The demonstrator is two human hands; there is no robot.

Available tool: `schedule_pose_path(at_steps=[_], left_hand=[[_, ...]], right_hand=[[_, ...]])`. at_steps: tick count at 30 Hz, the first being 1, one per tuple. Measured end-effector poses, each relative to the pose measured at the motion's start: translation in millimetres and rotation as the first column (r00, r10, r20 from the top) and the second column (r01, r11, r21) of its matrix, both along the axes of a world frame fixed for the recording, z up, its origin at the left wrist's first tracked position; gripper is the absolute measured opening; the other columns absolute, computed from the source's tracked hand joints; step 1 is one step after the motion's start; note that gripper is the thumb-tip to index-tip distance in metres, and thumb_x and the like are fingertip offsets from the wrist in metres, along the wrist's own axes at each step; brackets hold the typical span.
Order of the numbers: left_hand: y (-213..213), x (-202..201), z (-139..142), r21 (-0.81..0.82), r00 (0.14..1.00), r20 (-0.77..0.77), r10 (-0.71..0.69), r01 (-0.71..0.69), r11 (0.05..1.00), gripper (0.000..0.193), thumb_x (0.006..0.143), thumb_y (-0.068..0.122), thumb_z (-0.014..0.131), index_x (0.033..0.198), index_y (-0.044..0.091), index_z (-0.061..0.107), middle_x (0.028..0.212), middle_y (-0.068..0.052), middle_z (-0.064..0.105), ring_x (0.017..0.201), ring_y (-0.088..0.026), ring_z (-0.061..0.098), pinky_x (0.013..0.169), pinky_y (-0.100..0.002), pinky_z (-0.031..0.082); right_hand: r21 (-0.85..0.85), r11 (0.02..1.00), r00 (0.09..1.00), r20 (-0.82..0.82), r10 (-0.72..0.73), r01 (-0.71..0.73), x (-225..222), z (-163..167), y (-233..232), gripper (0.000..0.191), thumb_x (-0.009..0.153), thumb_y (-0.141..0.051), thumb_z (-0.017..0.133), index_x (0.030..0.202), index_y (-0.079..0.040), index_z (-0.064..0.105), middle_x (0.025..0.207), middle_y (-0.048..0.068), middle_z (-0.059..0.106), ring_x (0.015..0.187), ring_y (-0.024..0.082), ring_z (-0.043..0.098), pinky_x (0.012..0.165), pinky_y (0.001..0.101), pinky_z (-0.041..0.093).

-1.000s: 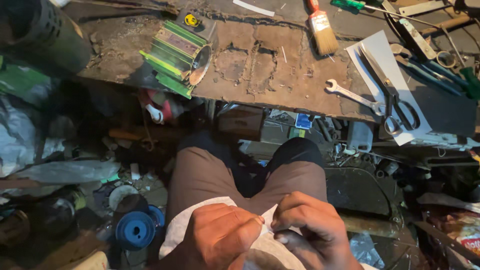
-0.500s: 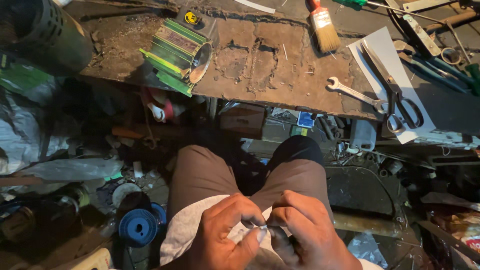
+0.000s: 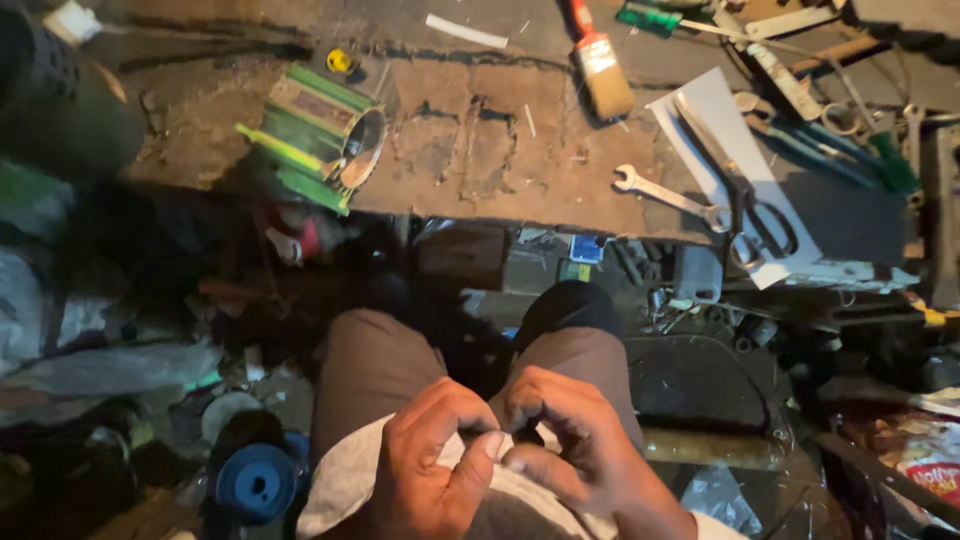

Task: The person repeatedly picks small white rectangular pieces from a cluttered workbench, folds or bends them by hand, and inserts them into slots on a green finned electronic component. The person handles the component and pieces one at a time, occasionally adjusting the component's position on the table.

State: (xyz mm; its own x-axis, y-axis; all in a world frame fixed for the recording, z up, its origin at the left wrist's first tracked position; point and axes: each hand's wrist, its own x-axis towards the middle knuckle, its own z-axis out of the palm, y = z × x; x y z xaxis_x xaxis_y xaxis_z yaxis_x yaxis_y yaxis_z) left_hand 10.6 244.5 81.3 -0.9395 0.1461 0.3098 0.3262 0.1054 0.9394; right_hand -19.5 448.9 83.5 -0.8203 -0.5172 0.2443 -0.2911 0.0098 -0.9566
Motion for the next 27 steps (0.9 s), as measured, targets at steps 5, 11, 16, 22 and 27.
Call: schedule_pose_path(at_steps=[5,11,16,22,27], left_hand=[[-1.3,-31.2,-2.2,0.352,0.768,0.416,-0.486,0.357,0.865,0.006,0.086,0.003,0.070,0.089,-0.002,0.068,0.082,-0.014,0.066,0.077,-0.023,0.062,0.070,-0.035,0.049],[41.4,-98.8,-19.3,-0.353,0.928,-0.227,-0.295,0.204,0.913,0.011,0.078,0.010,0.074,0.086,0.011,0.067,0.082,-0.006,0.064,0.083,-0.029,0.061,0.071,-0.042,0.042],[117.9,-204.0,-43.9,-0.484,0.792,-0.598,-0.119,-0.239,0.841,0.014,0.078,0.008,0.067,0.092,0.012,0.067,0.093,-0.005,0.061,0.097,-0.028,0.058,0.081,-0.043,0.041],[168.6,-268.9,-90.1,-0.512,0.655,-0.747,-0.112,-0.461,0.725,0.006,0.087,0.020,0.065,0.083,0.015,0.067,0.097,-0.004,0.058,0.099,-0.026,0.055,0.083,-0.044,0.040],[177.8,-271.4,-108.6,-0.606,0.726,-0.678,-0.118,-0.460,0.649,0.005,0.082,0.017,0.064,0.077,0.015,0.065,0.099,-0.005,0.058,0.103,-0.027,0.055,0.086,-0.045,0.041]], right_hand=[[-0.175,0.979,0.971,0.192,0.139,-0.105,-3.2,-19.4,19.6,0.017,0.095,-0.013,0.072,0.090,0.001,0.063,0.088,0.012,0.065,0.079,0.024,0.062,0.071,0.0343,0.048],[0.266,0.940,0.977,-0.088,-0.196,0.213,-45.2,-26.8,70.7,0.020,0.087,-0.015,0.073,0.096,-0.003,0.061,0.086,0.010,0.061,0.076,0.023,0.059,0.067,0.0332,0.049],[0.532,0.548,0.734,-0.630,-0.253,0.646,-138.2,-23.6,124.5,0.026,0.084,-0.007,0.073,0.109,-0.004,0.067,0.097,0.016,0.067,0.091,0.034,0.065,0.075,0.0440,0.053],[0.600,0.323,0.606,-0.790,0.095,0.732,-208.4,-43.0,157.5,0.015,0.086,-0.014,0.064,0.100,-0.010,0.067,0.098,0.007,0.070,0.098,0.029,0.066,0.079,0.0415,0.049],[0.644,0.151,0.610,-0.762,0.218,0.750,-227.5,-60.9,157.5,0.015,0.086,-0.019,0.064,0.100,-0.013,0.067,0.087,0.003,0.067,0.092,0.024,0.066,0.076,0.0425,0.046]])
